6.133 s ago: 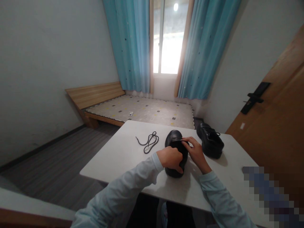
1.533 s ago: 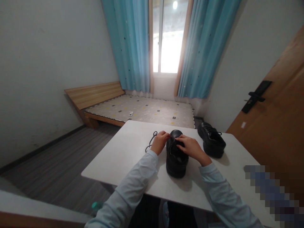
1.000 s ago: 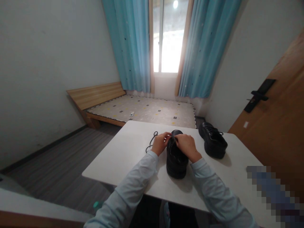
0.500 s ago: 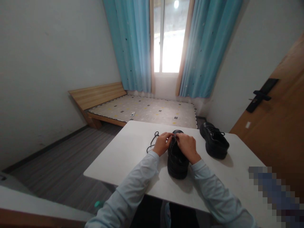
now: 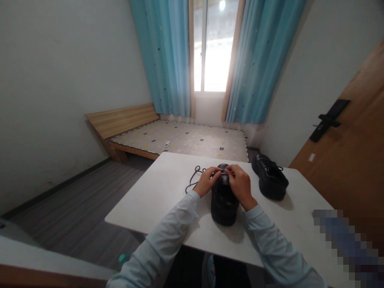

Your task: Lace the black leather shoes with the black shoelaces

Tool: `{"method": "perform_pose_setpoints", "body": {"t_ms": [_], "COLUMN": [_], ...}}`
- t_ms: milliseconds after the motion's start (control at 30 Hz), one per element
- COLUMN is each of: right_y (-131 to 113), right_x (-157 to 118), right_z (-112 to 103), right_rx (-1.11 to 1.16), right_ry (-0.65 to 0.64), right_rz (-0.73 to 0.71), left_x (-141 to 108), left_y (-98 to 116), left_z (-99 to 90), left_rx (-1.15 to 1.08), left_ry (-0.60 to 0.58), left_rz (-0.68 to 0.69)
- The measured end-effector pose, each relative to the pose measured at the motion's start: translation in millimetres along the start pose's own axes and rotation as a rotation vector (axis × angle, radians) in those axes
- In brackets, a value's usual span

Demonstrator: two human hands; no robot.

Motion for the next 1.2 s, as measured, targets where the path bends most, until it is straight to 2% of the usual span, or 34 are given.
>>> {"method": "perform_pose_setpoints", "body": {"t_ms": [300, 433, 567, 733, 833, 967, 1200], "right_y": [-1, 3, 25, 55, 70, 86, 88], "right_x": [1, 2, -3, -10, -12, -20, -31], "right_z": [4, 4, 6, 14, 15, 21, 28], "right_rx": [0.099, 0.169, 0.103, 0.113, 0.169, 0.331, 0.780], "right_ry": [-0.052, -0.012, 0.018, -0.061, -0.105, -0.168, -0.169], "right_rz": [0.034, 0.013, 0.106, 0.272, 0.378, 0.512, 0.706], "left_x": [6, 5, 5, 6, 6, 7, 25], "left_y": [-10, -6, -1, 4, 11, 25, 49], "left_z": [-2.0, -6.2, -10.0, -22.0, -25.7, -18.3, 2.7], "left_rx": [-0.227, -0.238, -0.284, -0.346, -0.291, -0.214, 0.122], "left_ry": [0.016, 0.047, 0.063, 0.121, 0.130, 0.047, -0.027], "left_rz": [-0.082, -0.090, -0.063, -0.022, 0.000, 0.023, 0.079]}}
Point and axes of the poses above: each hand's wrist, its own x-axis towards the middle knuckle, its own z-axis out of the palm, y = z × x, the point moved 10 cm from there along x, towards the middle knuckle, and after that the axes turned 14 degrees about -z, right-handed, at the moved point
